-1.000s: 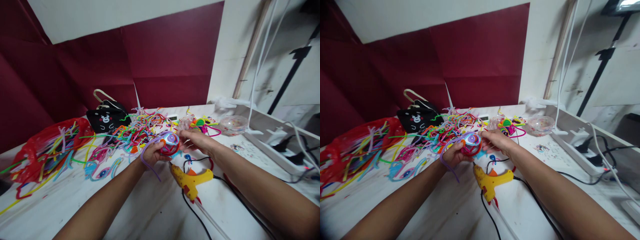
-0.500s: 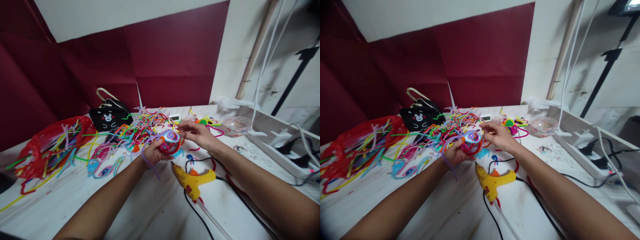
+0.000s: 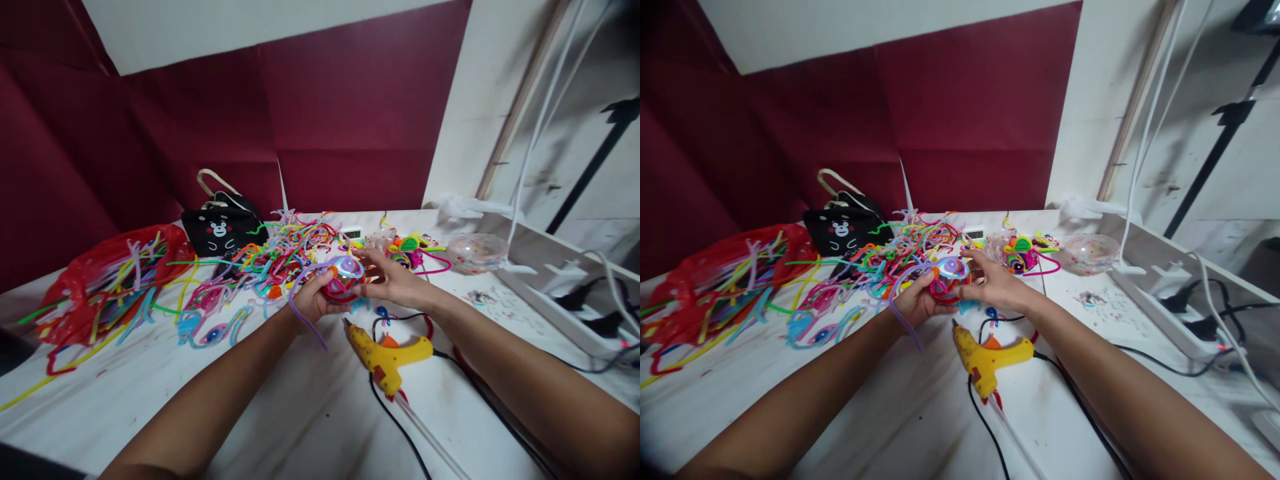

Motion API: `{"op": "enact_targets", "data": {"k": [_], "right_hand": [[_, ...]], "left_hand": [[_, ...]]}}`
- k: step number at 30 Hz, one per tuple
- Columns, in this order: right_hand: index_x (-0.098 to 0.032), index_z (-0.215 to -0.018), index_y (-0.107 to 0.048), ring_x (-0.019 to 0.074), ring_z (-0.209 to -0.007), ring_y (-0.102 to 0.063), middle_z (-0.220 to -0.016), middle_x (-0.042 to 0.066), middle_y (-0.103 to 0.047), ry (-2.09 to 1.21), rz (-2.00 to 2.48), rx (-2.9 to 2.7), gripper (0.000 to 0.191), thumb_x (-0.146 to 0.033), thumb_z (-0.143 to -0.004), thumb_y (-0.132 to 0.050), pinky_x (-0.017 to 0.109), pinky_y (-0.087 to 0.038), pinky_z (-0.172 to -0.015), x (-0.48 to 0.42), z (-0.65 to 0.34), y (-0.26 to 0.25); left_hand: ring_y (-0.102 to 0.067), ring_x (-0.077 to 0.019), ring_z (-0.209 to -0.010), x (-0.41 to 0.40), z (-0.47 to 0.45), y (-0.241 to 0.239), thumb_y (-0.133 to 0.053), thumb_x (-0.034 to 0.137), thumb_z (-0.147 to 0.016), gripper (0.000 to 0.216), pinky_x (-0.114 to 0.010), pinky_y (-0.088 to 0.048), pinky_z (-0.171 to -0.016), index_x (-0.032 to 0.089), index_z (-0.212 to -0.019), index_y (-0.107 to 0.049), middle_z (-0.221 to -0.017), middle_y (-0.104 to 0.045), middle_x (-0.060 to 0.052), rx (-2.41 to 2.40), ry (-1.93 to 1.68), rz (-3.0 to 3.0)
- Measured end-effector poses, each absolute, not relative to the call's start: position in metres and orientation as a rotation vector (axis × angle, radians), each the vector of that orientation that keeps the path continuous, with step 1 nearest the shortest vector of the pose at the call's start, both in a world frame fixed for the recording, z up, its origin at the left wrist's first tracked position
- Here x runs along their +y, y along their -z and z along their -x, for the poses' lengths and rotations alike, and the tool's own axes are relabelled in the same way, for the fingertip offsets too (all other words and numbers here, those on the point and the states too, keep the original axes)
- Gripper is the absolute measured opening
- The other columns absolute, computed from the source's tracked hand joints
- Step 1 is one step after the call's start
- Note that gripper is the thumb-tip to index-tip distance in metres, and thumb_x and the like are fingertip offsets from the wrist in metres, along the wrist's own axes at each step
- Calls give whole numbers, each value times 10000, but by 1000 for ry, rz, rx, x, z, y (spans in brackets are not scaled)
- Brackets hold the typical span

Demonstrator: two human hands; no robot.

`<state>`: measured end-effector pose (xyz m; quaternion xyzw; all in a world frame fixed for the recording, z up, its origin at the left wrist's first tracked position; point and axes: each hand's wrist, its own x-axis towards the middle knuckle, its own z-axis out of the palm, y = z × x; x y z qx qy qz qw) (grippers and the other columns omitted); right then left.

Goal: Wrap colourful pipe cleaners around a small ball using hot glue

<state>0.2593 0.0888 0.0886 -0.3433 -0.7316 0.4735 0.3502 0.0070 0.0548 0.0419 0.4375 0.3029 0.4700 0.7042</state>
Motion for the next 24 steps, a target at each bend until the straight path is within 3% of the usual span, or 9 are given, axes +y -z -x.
{"op": "enact_targets", "data": {"k": [3,6,8,10,12,14,17,24], "right_hand": [[-290,-1694,-602,313,-1189,-800,-1497,125,-805,-1242,885,-1915,1108,-440,-698,-1065,472,-691,-983,87,-257,-83],[-272,-1696,-600,332,-1213,-814,-1541,161,-775,-1194,884,-1937,1082,-448,-733,-1060,503,-697,-1020,88,-260,-84],[-260,-1621,-669,361,-1296,-798,-1510,170,-779,-992,820,-1983,895,-432,-814,-1014,542,-683,-1077,89,-262,-87],[-253,-1478,-764,375,-1364,-763,-1456,164,-790,-646,676,-2060,591,-384,-925,-927,572,-647,-1140,90,-265,-90],[-247,-1314,-828,364,-1304,-759,-1356,153,-802,-285,516,-2120,298,-328,-1027,-832,567,-627,-1119,89,-266,-91],[-252,-1194,-851,342,-1159,-757,-1224,129,-806,-10,427,-2158,136,-290,-1099,-760,535,-610,-1022,87,-266,-92],[-266,-1105,-850,320,-1010,-714,-1088,95,-799,269,387,-2177,145,-253,-1144,-711,492,-543,-900,82,-263,-92],[-243,-1017,-799,302,-949,-668,-975,82,-773,488,364,-2192,231,-219,-1184,-642,454,-481,-865,75,-260,-94]], "left_hand": [[-932,-357,-1074,51,-14,-44,-1007,503,-950,587,-412,-782,-841,180,-1387,-785,-1164,-935,-155,761,-1108,-953],[-928,-357,-1072,48,-19,-47,-1031,464,-930,587,-408,-782,-838,187,-1386,-786,-1143,-932,-141,813,-1143,-926],[-926,-364,-1094,47,-21,-49,-1035,451,-926,577,-400,-783,-821,187,-1376,-788,-1179,-929,-149,822,-1149,-916],[-924,-360,-1108,46,-22,-51,-1038,444,-925,566,-385,-782,-799,193,-1366,-787,-1223,-924,-148,822,-1163,-918],[-922,-333,-1074,45,-24,-53,-1054,443,-908,557,-366,-781,-776,199,-1333,-790,-1228,-919,-133,824,-1175,-923],[-914,-299,-1015,43,-27,-54,-1084,455,-875,565,-348,-778,-754,200,-1292,-799,-1189,-915,-116,824,-1187,-928],[-902,-277,-972,40,-31,-56,-1100,481,-856,582,-332,-773,-741,204,-1280,-812,-1138,-911,-104,822,-1193,-939],[-891,-285,-979,40,-34,-55,-1111,511,-831,628,-349,-765,-751,215,-1309,-831,-1213,-911,-131,847,-1210,-943]]}}
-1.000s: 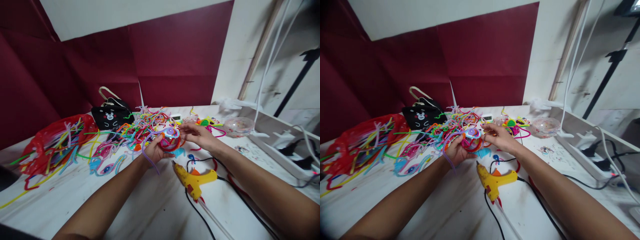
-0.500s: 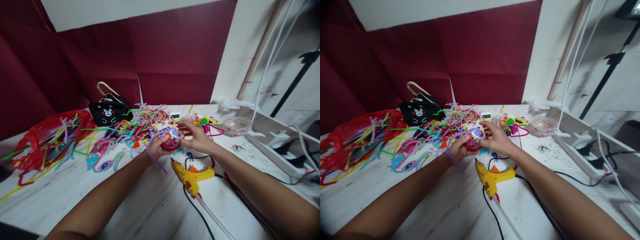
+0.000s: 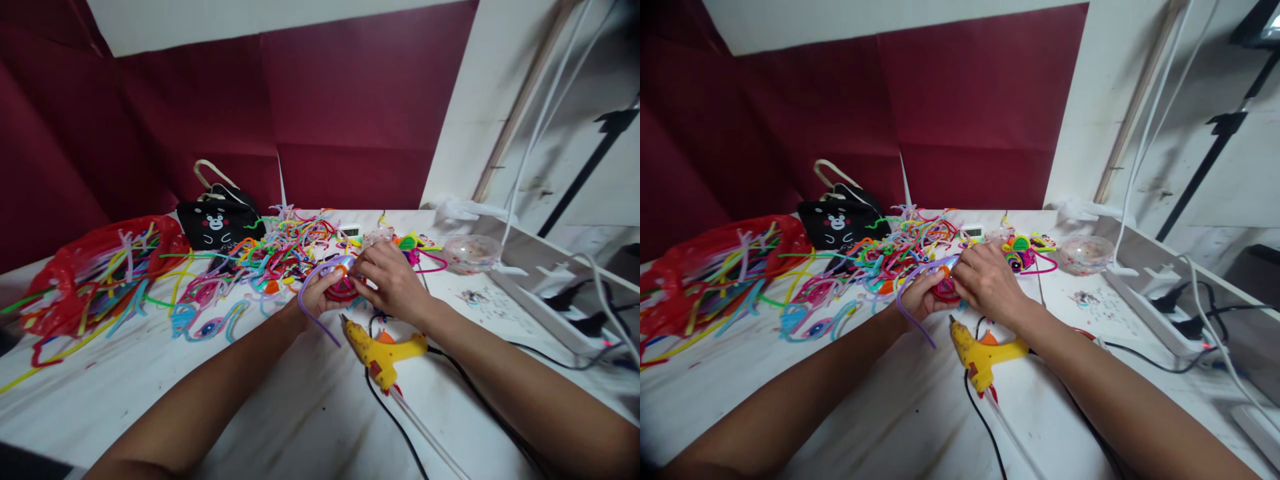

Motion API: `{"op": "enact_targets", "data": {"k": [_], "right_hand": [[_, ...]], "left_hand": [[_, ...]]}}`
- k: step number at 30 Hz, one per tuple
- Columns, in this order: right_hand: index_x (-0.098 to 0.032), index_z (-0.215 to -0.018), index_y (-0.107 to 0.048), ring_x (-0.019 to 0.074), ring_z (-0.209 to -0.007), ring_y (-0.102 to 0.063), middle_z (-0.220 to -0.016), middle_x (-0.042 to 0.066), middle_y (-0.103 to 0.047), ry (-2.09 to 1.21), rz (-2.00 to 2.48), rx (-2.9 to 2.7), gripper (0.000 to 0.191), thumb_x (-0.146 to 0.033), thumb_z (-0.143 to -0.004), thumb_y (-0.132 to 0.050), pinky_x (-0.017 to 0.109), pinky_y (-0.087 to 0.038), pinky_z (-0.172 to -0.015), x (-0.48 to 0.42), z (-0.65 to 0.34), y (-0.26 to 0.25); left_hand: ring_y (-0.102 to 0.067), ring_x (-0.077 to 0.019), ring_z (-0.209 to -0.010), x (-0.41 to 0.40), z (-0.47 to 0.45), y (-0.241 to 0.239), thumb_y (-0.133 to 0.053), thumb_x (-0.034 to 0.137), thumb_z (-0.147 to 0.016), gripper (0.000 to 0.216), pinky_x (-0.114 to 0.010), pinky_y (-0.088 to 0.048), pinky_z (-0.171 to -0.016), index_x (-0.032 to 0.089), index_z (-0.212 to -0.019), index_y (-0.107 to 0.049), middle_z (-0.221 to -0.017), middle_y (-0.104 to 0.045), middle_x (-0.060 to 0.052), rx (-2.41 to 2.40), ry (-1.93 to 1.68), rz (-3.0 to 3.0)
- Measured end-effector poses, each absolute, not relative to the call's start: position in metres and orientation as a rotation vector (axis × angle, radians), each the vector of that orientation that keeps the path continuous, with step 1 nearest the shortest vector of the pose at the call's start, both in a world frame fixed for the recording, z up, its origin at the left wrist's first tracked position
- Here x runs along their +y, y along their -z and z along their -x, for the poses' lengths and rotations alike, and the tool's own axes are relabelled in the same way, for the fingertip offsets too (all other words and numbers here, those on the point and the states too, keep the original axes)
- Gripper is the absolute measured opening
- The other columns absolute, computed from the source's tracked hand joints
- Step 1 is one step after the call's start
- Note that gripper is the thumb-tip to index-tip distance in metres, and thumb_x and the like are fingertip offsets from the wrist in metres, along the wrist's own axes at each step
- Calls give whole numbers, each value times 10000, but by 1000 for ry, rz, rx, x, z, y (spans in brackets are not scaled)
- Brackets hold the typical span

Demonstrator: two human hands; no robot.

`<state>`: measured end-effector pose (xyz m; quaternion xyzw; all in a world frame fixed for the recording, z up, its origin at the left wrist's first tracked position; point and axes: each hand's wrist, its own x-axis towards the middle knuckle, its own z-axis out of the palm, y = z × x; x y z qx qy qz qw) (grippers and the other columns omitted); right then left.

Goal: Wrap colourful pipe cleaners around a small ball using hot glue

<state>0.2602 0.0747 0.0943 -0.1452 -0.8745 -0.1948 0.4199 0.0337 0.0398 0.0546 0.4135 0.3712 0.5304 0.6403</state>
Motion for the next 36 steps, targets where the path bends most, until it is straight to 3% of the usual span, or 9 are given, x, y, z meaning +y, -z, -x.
{"op": "enact_targets", "data": {"k": [6,14,19,22,30,36], "right_hand": [[-236,-984,-786,287,-878,-639,-908,72,-750,547,337,-2157,244,-194,-1178,-642,442,-464,-842,73,-257,-94],[-274,-934,-728,282,-872,-624,-899,65,-739,453,459,-2252,292,-216,-1186,-592,427,-442,-840,74,-255,-89],[-316,-943,-715,306,-879,-636,-898,71,-741,352,563,-2304,305,-291,-1198,-550,460,-496,-873,73,-255,-91],[-317,-943,-711,307,-875,-641,-881,71,-733,300,590,-2303,290,-305,-1187,-555,474,-510,-893,74,-257,-93],[-295,-923,-710,313,-890,-645,-881,78,-747,252,612,-2253,253,-286,-1148,-596,504,-512,-937,81,-264,-101],[-284,-962,-709,301,-879,-654,-890,69,-745,379,511,-2207,254,-252,-1179,-581,467,-472,-883,88,-273,-102]], "left_hand": [[-894,-324,-1016,40,-33,-54,-1089,504,-858,566,-383,-767,-792,199,-1268,-846,-1161,-917,-140,907,-1184,-961],[-905,-344,-1040,40,-36,-54,-1013,430,-923,563,-422,-772,-832,201,-1391,-801,-1190,-915,-127,985,-1192,-952],[-896,-301,-962,42,-34,-53,-1073,439,-866,542,-375,-767,-776,203,-1279,-815,-1082,-905,-105,926,-1184,-952],[-898,-301,-965,44,-33,-51,-1077,476,-860,506,-352,-758,-749,208,-1221,-845,-1116,-919,-117,895,-1170,-958],[-911,-392,-1177,45,-26,-50,-1030,473,-922,609,-416,-791,-816,212,-1421,-798,-1336,-907,-178,864,-1201,-916],[-921,-323,-1062,43,-25,-59,-950,394,-992,504,-391,-794,-774,206,-1432,-792,-1241,-910,-132,869,-1211,-858]]}}
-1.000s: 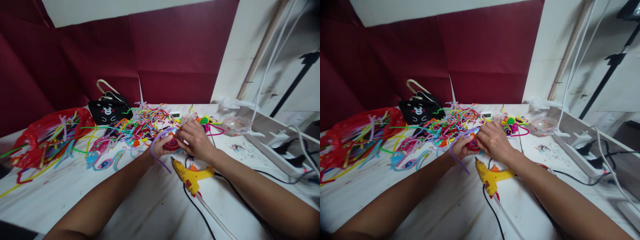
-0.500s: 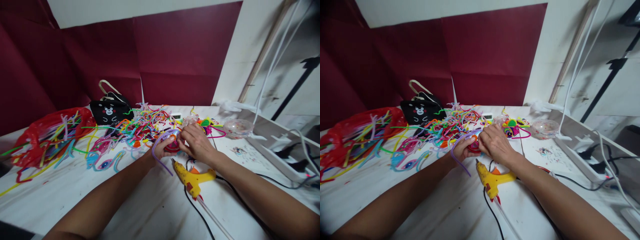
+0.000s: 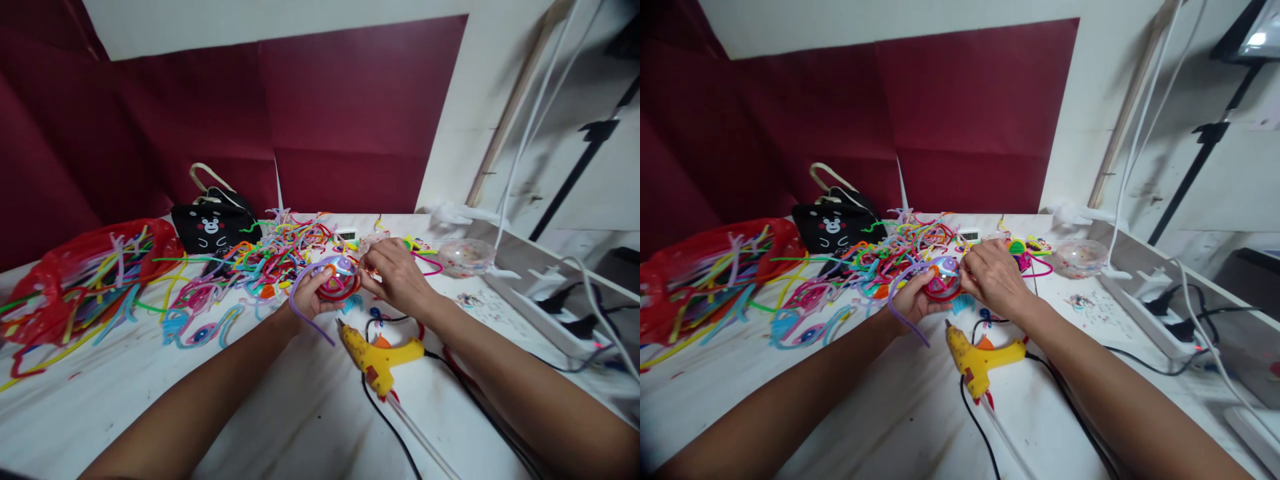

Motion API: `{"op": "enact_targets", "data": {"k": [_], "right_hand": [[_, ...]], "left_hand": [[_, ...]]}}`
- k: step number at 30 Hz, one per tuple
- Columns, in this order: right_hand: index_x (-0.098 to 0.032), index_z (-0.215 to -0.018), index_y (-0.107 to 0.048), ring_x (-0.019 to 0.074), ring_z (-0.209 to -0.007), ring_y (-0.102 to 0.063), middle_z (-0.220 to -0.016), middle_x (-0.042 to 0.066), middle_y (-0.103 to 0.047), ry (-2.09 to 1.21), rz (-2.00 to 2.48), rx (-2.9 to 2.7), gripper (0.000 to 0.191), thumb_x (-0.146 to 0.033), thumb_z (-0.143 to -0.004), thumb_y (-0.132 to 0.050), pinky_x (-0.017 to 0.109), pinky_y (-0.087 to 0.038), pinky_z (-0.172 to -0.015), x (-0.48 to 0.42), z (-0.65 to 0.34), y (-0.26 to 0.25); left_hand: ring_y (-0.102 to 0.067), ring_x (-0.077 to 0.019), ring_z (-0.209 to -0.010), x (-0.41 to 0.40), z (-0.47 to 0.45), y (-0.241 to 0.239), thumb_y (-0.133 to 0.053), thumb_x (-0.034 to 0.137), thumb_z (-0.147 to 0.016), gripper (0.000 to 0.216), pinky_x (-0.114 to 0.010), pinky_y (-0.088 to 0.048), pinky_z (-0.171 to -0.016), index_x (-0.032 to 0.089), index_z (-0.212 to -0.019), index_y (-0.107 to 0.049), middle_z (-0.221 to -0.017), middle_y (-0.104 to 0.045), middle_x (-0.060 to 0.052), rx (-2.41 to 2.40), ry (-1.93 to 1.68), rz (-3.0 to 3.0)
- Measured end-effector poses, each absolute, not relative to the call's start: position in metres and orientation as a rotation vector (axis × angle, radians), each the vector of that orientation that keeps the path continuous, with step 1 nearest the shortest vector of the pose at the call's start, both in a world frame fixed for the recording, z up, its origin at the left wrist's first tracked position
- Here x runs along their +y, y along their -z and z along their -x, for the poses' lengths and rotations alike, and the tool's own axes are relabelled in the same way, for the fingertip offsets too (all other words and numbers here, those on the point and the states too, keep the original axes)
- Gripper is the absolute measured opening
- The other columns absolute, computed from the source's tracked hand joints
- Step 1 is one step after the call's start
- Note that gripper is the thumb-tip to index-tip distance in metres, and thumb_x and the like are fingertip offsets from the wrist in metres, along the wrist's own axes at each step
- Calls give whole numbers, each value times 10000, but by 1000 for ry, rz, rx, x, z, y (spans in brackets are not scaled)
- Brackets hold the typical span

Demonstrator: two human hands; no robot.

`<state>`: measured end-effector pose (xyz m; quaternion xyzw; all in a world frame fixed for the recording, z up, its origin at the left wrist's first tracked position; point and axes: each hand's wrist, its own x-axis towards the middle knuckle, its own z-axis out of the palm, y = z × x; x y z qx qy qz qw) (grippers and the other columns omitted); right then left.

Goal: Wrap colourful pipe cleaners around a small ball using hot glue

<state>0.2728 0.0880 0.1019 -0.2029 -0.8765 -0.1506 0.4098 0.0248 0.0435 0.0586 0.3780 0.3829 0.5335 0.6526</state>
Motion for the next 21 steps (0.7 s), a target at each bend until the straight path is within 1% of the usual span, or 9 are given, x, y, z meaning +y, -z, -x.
{"op": "enact_targets", "data": {"k": [3,8,14,16,21], "right_hand": [[-283,-974,-690,282,-853,-651,-873,48,-738,415,497,-2181,221,-215,-1165,-603,443,-444,-869,92,-276,-101],[-258,-972,-667,256,-810,-636,-852,31,-732,537,480,-2139,197,-163,-1132,-606,410,-420,-848,102,-284,-101],[-245,-980,-684,265,-838,-667,-876,50,-756,563,533,-2147,154,-162,-1102,-638,405,-429,-859,111,-293,-100],[-245,-985,-690,272,-854,-676,-887,58,-770,557,564,-2151,154,-160,-1102,-636,405,-433,-866,112,-295,-100],[-252,-982,-698,272,-869,-685,-893,61,-773,529,661,-2168,145,-175,-1096,-649,395,-441,-882,112,-300,-103]], "left_hand": [[-918,-326,-1074,43,-25,-60,-944,371,-995,476,-398,-797,-775,194,-1411,-796,-1256,-905,-138,859,-1217,-835],[-907,-283,-993,41,-28,-63,-886,343,-1031,413,-403,-801,-751,180,-1396,-784,-1271,-908,-137,875,-1218,-810],[-902,-269,-948,40,-30,-65,-829,342,-1067,292,-387,-799,-733,172,-1304,-806,-1203,-916,-134,841,-1192,-793],[-901,-264,-946,41,-29,-64,-818,351,-1073,299,-383,-802,-741,168,-1309,-806,-1206,-917,-136,827,-1177,-795],[-908,-286,-1010,43,-25,-58,-848,371,-1053,332,-408,-809,-801,163,-1307,-803,-1196,-914,-147,777,-1161,-812]]}}
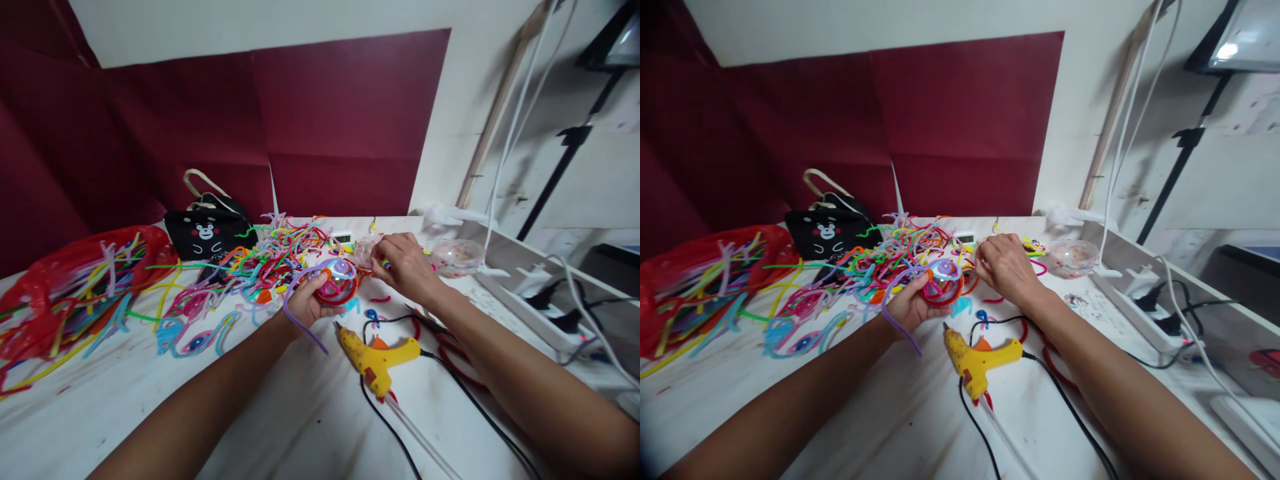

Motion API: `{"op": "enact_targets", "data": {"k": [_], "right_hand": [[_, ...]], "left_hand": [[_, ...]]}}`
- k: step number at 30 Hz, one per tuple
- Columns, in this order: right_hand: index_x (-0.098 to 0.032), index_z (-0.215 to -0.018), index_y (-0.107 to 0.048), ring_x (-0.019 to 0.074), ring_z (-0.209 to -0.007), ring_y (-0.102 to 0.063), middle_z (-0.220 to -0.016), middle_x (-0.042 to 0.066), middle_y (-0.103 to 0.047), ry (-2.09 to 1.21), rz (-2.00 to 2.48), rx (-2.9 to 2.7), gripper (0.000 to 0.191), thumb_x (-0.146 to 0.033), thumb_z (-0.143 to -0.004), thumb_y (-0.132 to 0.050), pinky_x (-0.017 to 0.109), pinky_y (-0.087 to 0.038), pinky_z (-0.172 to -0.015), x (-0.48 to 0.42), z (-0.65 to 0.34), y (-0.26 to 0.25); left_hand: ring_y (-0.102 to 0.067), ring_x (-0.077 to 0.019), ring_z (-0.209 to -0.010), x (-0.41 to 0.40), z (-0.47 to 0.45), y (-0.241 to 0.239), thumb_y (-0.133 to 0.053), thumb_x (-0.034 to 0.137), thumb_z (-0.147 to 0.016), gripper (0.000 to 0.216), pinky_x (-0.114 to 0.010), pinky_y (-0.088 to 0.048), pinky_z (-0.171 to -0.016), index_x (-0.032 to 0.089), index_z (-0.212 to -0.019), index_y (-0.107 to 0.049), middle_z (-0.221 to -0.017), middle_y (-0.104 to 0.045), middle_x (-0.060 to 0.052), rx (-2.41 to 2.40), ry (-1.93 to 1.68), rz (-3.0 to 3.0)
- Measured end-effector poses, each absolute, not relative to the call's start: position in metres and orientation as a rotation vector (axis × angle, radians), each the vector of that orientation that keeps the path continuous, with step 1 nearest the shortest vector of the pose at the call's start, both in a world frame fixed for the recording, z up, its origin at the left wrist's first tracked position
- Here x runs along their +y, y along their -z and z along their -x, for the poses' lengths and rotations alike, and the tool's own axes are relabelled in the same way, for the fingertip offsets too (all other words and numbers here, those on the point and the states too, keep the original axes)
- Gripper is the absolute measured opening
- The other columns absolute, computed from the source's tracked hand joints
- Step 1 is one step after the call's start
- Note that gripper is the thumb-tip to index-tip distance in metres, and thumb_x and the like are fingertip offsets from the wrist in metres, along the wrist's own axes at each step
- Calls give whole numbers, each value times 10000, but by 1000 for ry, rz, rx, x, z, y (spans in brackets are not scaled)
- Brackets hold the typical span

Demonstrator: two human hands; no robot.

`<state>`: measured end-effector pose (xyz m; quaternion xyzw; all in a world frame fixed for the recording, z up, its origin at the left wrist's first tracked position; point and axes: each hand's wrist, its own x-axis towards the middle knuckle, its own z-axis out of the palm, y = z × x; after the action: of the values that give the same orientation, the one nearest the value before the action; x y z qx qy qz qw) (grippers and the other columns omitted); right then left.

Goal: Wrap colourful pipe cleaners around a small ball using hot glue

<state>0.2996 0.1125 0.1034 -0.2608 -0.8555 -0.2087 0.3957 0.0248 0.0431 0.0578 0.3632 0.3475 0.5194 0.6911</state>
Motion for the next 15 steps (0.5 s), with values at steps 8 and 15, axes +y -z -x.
{"op": "enact_targets", "data": {"k": [8,15], "right_hand": [[-266,-950,-666,291,-871,-717,-908,86,-789,484,789,-2115,148,-199,-1072,-617,419,-478,-876,118,-317,-117],[-295,-997,-655,274,-826,-743,-889,59,-801,-43,846,-2055,51,-315,-1043,-657,450,-575,-877,105,-306,-121]], "left_hand": [[-906,-307,-1088,47,-18,-48,-921,481,-1006,449,-442,-806,-882,179,-1319,-810,-1207,-919,-137,712,-1124,-886],[-901,-319,-1110,44,-22,-47,-1030,556,-865,654,-411,-794,-835,232,-1378,-786,-1253,-905,-94,750,-1180,-1041]]}}
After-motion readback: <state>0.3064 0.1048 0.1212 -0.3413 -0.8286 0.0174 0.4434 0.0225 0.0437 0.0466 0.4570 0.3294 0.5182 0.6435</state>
